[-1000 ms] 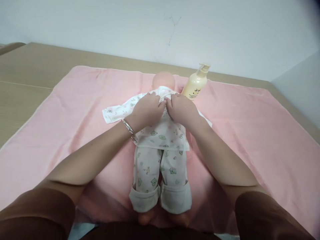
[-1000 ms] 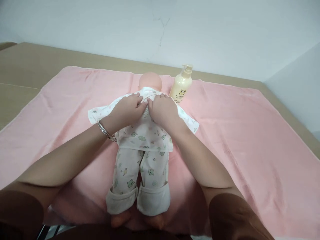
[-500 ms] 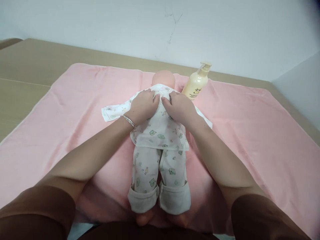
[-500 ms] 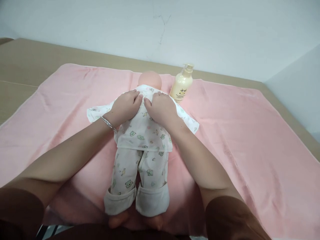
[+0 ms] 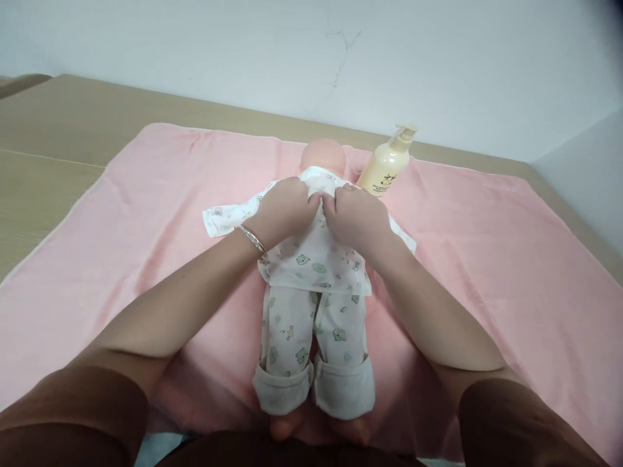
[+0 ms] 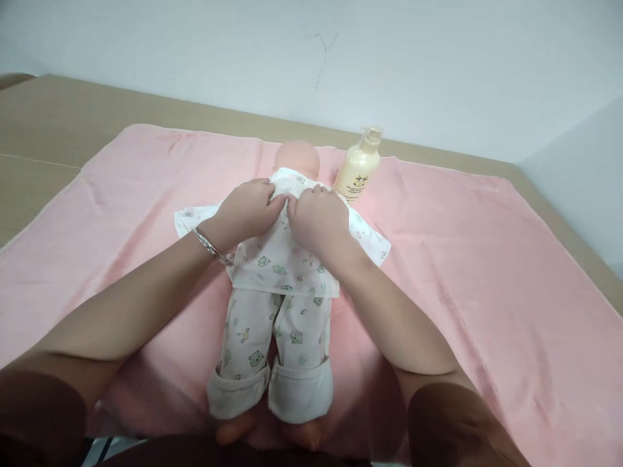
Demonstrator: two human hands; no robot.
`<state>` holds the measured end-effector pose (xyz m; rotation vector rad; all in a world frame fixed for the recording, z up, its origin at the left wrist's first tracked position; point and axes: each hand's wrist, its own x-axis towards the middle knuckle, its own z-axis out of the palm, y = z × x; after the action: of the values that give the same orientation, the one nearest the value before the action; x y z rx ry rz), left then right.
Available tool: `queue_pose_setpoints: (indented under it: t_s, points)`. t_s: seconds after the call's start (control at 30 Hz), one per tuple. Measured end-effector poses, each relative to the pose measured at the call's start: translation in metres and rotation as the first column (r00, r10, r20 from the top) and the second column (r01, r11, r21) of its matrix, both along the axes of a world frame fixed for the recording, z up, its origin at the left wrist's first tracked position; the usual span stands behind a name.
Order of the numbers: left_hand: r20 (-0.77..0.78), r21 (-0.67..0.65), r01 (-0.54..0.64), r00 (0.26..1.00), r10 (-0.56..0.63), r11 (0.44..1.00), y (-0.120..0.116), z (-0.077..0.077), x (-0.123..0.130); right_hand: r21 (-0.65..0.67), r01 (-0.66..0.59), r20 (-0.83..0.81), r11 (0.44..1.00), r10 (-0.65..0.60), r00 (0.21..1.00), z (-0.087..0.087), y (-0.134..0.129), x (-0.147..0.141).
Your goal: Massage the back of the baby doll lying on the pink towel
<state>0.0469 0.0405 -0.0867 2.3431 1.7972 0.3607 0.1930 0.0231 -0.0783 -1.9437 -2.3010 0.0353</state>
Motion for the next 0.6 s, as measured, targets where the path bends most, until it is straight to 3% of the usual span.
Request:
queue_pose_setpoints:
  t_s: [0.17,0.3,0.47,0.6]
  points:
    - [0.182,-0.037,0.025,0.983,-0.018,0.999,0.020,-0.014,-0.009,-0.076,-0.011,0.036,0.997,0.014,0.999,0.008,-0.023,-0.009]
    - [0.032,0.035,0.048,0.998,-0.049,0.998,0.014,-0.013,-0.006,-0.060,-0.045,-0.053,0.997,0.042,0.998,0.002,-0.006,0.001]
    - [-0.215,0.004,0.170,0.963,-0.166,0.985,-0.007,0.001,-0.002,-0.054,-0.098,-0.172,0.994,0.087,0.981,-0.008,0.022,0.014]
    - [-0.162,0.026,0.156,0.975,-0.150,0.987,-0.006,0.002,-0.003,0.019,-0.085,-0.105,0.996,0.086,0.991,-0.011,0.015,0.008]
